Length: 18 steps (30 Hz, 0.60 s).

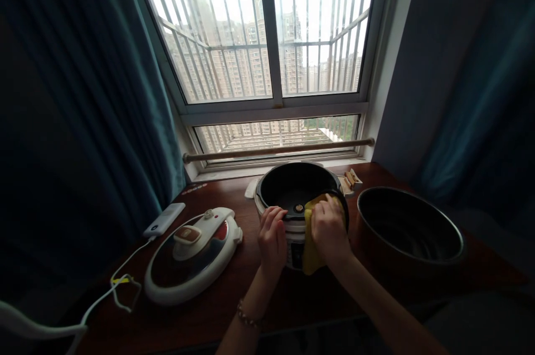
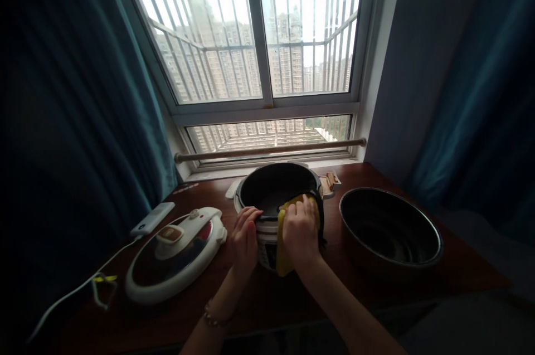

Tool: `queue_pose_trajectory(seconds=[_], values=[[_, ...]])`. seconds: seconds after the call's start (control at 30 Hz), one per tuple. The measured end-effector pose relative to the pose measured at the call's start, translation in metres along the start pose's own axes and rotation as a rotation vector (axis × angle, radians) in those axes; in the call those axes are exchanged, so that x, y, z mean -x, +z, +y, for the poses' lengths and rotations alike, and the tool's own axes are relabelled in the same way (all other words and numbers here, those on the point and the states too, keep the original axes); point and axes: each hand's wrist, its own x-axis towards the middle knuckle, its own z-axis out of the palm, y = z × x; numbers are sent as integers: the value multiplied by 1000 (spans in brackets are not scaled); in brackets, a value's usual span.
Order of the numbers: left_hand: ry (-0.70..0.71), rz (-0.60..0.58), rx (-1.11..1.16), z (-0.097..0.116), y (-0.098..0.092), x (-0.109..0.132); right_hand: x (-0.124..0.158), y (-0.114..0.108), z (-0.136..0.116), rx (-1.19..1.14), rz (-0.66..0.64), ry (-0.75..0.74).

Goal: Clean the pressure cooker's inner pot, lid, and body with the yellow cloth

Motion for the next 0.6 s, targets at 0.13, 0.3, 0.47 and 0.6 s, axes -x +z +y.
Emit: queue_pose_trajectory(seconds=[0.13, 0.3, 0.47, 0.6], values=[[-52, -40, -25, 6, -4, -3, -5, -2, -20, -67, -111, -60], [-155, -69, -113, 31, -19, -19, -24, -7, -49, -262, -338, -64], [-69, -72, -151, 63, -4, -21, -50, -5, -34, -1173, -423, -2], [-75, -181, -421, 63, 23, -6, -50, 3, 1, -1220, -59, 322]])
